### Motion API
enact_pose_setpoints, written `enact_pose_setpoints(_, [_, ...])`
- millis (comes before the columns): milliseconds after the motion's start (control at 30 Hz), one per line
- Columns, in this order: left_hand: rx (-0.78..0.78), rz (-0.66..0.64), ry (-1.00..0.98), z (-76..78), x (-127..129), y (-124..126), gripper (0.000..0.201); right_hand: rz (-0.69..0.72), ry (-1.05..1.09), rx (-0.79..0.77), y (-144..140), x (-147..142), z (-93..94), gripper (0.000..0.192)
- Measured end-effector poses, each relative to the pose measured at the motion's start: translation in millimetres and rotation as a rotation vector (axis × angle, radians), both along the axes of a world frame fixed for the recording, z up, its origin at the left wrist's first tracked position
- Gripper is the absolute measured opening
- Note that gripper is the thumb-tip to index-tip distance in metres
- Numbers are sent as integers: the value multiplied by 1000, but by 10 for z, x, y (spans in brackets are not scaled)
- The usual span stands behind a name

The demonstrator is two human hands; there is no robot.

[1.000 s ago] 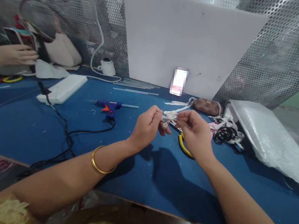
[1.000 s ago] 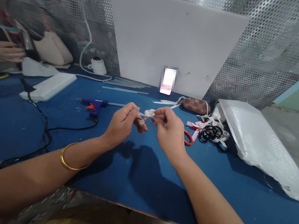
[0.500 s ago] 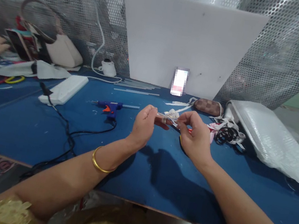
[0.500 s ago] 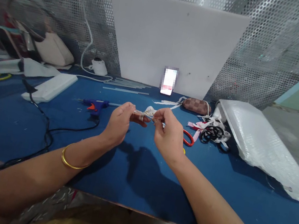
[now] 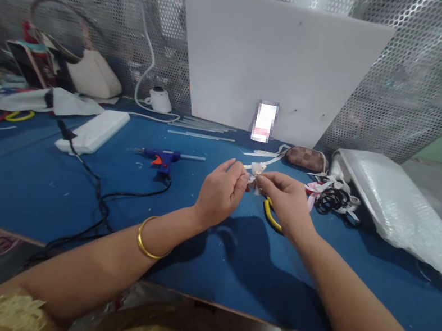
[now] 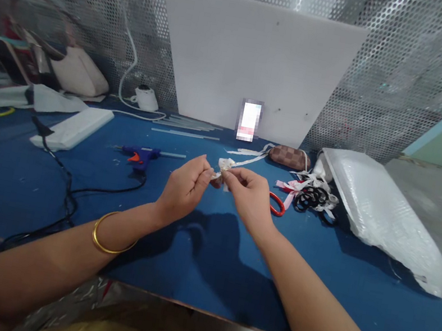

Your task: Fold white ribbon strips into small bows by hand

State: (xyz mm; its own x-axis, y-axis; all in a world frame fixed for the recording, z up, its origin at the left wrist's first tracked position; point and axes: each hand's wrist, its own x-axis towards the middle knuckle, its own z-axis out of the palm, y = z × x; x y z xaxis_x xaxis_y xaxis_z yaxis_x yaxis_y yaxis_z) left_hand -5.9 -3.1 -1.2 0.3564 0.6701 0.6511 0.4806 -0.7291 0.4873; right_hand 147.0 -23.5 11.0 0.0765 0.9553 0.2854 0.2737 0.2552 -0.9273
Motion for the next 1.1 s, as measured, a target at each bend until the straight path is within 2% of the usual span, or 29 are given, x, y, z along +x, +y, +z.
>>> enact_pose_setpoints(100, [63, -46, 73, 6, 5, 1, 23, 66, 145, -54, 10, 5, -6, 18])
enact_pose_setpoints(167, [26, -52, 72, 25, 3, -13, 23, 44, 167, -50, 25, 5, -45, 17])
enact_pose_setpoints(267, [-138, -30, 1, 58, -5, -36, 26, -74, 116, -16, 51, -11, -139, 17])
enact_pose_setpoints(367, [-365, -55, -147, 63, -1, -31, 28, -123, 26, 39, 44, -50, -193, 17])
enact_pose_setpoints(567, [-660, -183, -412, 14, 32, 42, 28, -209, -155, 240, -21, -103, -114, 18])
enact_pose_setpoints(667, [-654, -157, -401, 16, 33, 31, 28, -124, -90, 172, -22, -97, -92, 16])
enact_pose_setpoints(833, [-497, -95, -247, 41, 13, -33, 27, 232, 199, -115, -27, -95, -76, 27])
enact_pose_setpoints(933, [-498, -93, -231, 43, 10, -47, 27, 274, 261, -165, -20, -86, -73, 28])
enact_pose_setpoints(1100, [-562, -114, -273, 37, 14, -19, 28, 307, 369, -107, 2, -70, -63, 13])
